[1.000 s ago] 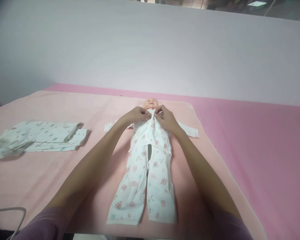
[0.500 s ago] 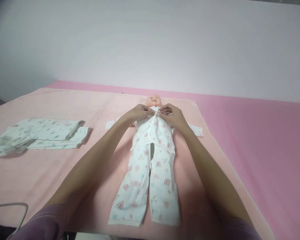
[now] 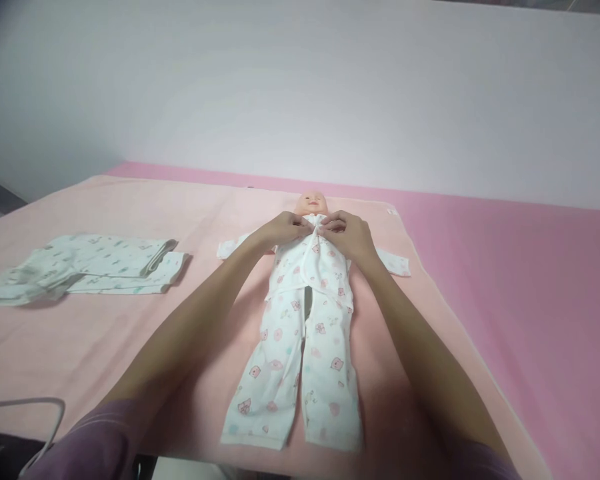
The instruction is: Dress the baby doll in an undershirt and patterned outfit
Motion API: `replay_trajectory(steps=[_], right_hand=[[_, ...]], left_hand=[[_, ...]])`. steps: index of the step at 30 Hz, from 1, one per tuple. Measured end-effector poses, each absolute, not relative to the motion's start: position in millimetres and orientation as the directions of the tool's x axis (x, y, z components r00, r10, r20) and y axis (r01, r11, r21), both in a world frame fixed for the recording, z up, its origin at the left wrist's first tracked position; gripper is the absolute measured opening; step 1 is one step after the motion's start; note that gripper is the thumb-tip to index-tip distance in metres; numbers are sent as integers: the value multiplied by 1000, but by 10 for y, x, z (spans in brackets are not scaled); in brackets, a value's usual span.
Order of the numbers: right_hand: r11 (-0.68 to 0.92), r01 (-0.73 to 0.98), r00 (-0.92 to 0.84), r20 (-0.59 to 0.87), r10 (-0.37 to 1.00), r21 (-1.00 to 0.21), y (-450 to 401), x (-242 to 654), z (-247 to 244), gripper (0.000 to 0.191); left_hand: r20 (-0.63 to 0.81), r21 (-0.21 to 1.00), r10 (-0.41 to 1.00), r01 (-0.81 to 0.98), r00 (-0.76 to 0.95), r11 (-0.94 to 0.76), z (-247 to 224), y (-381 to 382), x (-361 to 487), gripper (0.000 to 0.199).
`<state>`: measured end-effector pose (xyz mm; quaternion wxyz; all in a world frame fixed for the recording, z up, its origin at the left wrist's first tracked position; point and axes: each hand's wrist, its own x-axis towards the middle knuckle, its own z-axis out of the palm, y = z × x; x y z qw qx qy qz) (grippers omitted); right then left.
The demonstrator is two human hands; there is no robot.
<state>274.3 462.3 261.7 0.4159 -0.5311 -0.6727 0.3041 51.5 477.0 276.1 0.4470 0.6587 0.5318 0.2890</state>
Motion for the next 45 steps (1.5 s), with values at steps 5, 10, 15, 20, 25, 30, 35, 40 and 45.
replay_trajectory(steps=[5,10,15,20,25,30,35,40,45], right_hand=[[273,387,-88,259,962,-881,4680,2784,2520,40],[367,458,-70,378,923,-810,4685,2782,2486,60],[429,530,-128,432,893,-731,4645,2742,2535,61],[493,557,-197,471,860,-668,4672,2722,2529,54],[549,518,-246,500,830,-656,4725,2762,2494,57],[443,368,-204,394,896,-817,4842,2858,2369,57],[333,299,-202,282,938,-894,4914,2917,2255,51],[317,322,-209,260,943,-892,4892,2922,2265,49],[390,381,-194,340,920,-838,4826,2848,2355,50]], left_hand=[[-60,953,971,304,229,-13,2656,4826,589,32],[-6,947,969,313,249,-74,2615,4814,591,41],[18,944,969,316,245,-98,2648,4786,584,45],[-22,940,977,338,214,-53,2643,4804,652,61],[10,941,990,335,139,-57,2553,4827,724,52],[0,938,987,342,160,-56,2511,4859,718,49],[33,954,984,289,178,-84,2462,4883,723,55],[-18,975,986,221,163,-19,2436,4901,742,47],[-54,989,986,143,158,31,2509,4839,765,44]])
